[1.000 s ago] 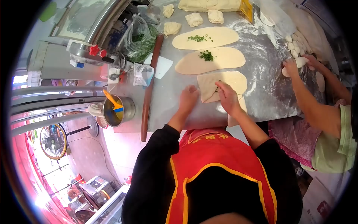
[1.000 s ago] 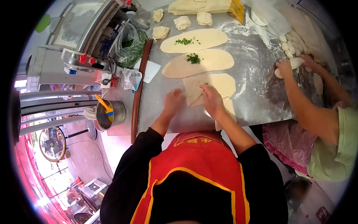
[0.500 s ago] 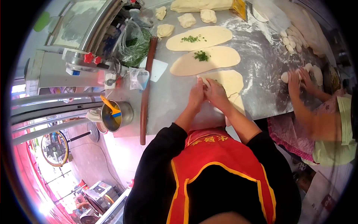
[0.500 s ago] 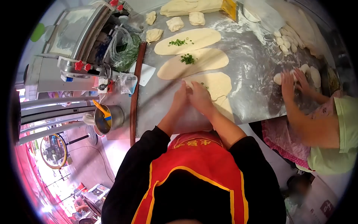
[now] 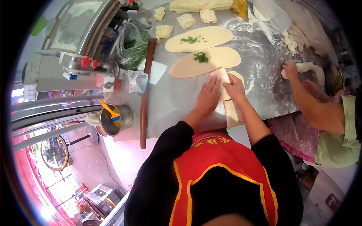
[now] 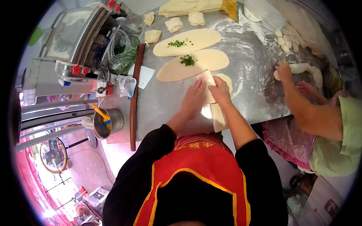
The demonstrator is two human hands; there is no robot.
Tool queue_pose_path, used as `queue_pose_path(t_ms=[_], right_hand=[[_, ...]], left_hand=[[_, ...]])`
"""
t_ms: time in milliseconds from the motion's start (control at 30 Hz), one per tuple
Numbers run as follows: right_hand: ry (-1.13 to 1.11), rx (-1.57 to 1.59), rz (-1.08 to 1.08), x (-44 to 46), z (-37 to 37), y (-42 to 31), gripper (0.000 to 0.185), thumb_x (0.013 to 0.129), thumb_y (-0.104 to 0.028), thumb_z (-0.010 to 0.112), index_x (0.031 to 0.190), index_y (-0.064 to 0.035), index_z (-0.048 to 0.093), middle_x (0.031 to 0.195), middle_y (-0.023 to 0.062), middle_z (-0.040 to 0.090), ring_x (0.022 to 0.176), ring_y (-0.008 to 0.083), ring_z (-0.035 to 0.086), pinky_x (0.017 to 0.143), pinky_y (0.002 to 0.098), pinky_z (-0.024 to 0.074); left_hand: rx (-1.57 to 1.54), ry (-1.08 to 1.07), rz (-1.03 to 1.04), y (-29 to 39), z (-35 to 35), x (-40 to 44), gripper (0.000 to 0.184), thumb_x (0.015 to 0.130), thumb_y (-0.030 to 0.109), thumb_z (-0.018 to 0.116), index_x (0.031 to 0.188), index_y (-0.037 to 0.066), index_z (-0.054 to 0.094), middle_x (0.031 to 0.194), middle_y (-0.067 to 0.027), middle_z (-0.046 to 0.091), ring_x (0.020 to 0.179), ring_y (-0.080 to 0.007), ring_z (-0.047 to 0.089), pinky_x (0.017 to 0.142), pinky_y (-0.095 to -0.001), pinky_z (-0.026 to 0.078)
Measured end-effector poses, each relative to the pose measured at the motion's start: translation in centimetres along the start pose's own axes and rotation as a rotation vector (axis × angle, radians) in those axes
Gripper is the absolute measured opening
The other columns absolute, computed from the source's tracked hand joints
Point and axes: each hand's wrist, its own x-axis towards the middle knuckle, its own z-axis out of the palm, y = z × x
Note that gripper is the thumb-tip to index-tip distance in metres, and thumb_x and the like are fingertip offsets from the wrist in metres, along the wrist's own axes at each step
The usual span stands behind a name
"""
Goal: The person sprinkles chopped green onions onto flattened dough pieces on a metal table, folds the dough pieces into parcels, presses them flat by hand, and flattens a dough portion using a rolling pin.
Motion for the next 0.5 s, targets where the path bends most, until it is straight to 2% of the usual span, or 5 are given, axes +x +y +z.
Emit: queue_pose_path(t_ms=[233, 333, 433, 467, 500], right_hand=[[0.111, -0.24, -0.233, -0.4, -1.5, 0.1, 0.033, 0.079, -0.011, 0.065, 0.11, -0.0035, 0.06, 0.098, 0.0156, 0.065, 0.09, 0.0312, 0.063, 0.083, 0.0376, 0.0488], [0.371, -0.665, -0.375, 0.5, -4.0, 1.6, 0.039, 0.076, -0.014, 0.069, 0.111, -0.0025, 0.058, 0.097, 0.015, 0.064, 0.095, 0.0317, 0.061, 0.086, 0.0388, 0.0474], [0.268, -0.572, -0.067, 1.6, -5.7, 1.9, 0.043, 0.073, -0.017, 0.072, 0.11, -0.0014, 0.058, 0.1, 0.0143, 0.064, 0.098, 0.0316, 0.059, 0.088, 0.0394, 0.046], [0.34, -0.619, -0.13, 1.9, -5.6, 2.2, 0.03, 0.075, -0.014, 0.071, 0.1, -0.0004, 0.062, 0.084, 0.0119, 0.066, 0.075, 0.0248, 0.064, 0.07, 0.0351, 0.0511], [0.287, -0.59, -0.075, 2.3, -5.8, 2.3, 0.027, 0.075, -0.013, 0.071, 0.097, -0.0003, 0.062, 0.082, 0.0107, 0.065, 0.072, 0.0227, 0.062, 0.068, 0.034, 0.0503]], left_hand=[[0.056, -0.05, -0.022, 1.4, 0.5, 0.8, 0.058, 0.094, 0.029, 0.048, 0.144, 0.005, 0.033, 0.153, -0.0114, 0.026, 0.143, -0.0255, 0.02, 0.114, -0.0491, 0.016], [0.112, -0.052, 0.0, 1.6, 0.6, 1.0, 0.057, 0.092, 0.028, 0.049, 0.143, 0.005, 0.035, 0.152, -0.013, 0.028, 0.142, -0.0259, 0.024, 0.114, -0.0502, 0.016], [0.173, -0.078, 0.018, 1.8, 0.3, 1.5, 0.058, 0.091, 0.028, 0.053, 0.142, 0.006, 0.038, 0.152, -0.0103, 0.028, 0.143, -0.0253, 0.021, 0.114, -0.0519, 0.014], [0.167, -0.089, 0.011, 2.0, 0.0, 1.7, 0.058, 0.09, 0.029, 0.054, 0.142, 0.007, 0.038, 0.152, -0.0099, 0.029, 0.143, -0.0256, 0.021, 0.114, -0.0517, 0.014], [0.16, -0.1, 0.002, 2.3, -0.3, 2.0, 0.058, 0.09, 0.029, 0.054, 0.141, 0.007, 0.039, 0.152, -0.0095, 0.03, 0.143, -0.0259, 0.022, 0.114, -0.0515, 0.014]])
